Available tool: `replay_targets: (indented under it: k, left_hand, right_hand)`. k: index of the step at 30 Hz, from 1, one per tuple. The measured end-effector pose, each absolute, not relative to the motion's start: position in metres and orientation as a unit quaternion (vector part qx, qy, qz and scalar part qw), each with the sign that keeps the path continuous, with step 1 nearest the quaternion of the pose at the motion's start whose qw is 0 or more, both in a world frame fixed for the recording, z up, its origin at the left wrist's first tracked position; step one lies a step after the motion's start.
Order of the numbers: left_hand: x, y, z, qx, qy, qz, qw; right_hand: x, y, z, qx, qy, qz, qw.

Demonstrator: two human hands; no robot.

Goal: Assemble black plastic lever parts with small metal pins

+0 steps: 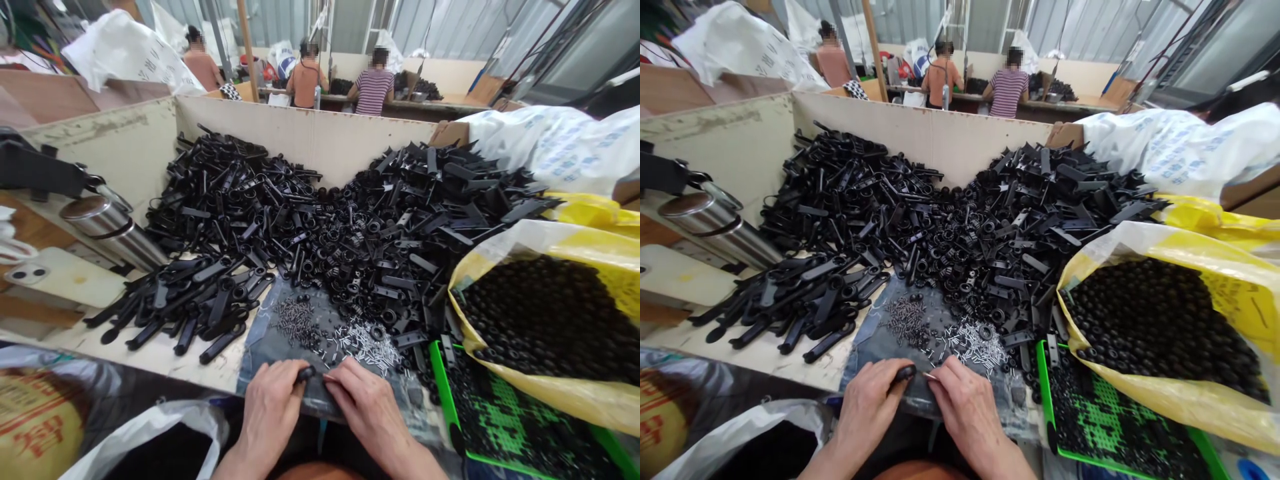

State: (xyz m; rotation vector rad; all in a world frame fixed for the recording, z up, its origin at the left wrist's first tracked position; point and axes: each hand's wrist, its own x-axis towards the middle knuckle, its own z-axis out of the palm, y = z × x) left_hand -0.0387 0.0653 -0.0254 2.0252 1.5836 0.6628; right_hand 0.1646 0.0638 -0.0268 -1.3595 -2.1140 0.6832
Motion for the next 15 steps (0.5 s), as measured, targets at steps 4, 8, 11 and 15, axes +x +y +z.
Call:
replay_targets:
  k: [4,8,11,15]
  left_hand:
    - [-0.037,0.066,-0.012,0.561,0.618,0.307,0.457]
    - [-0.034,0.064,-0.003,0.432,0.608,0.344,0.571]
    - [-0.035,0.062,-0.001,0.414,0.599,0.345,0.593]
    - [-0.037,0.060,-0.002,0.418,0.602,0.342,0.588]
  right_hand:
    - [0.161,0.072,-0.011,-0.504,-0.705,0.358,0.347]
    - [0.154,0.079,0.001,-0.469,-0.702,0.376,0.383]
    - [0.149,0.080,0.002,-0.437,-0.724,0.364,0.390]
    - [0.149,0.080,0.001,-0.408,-0.750,0.349,0.386]
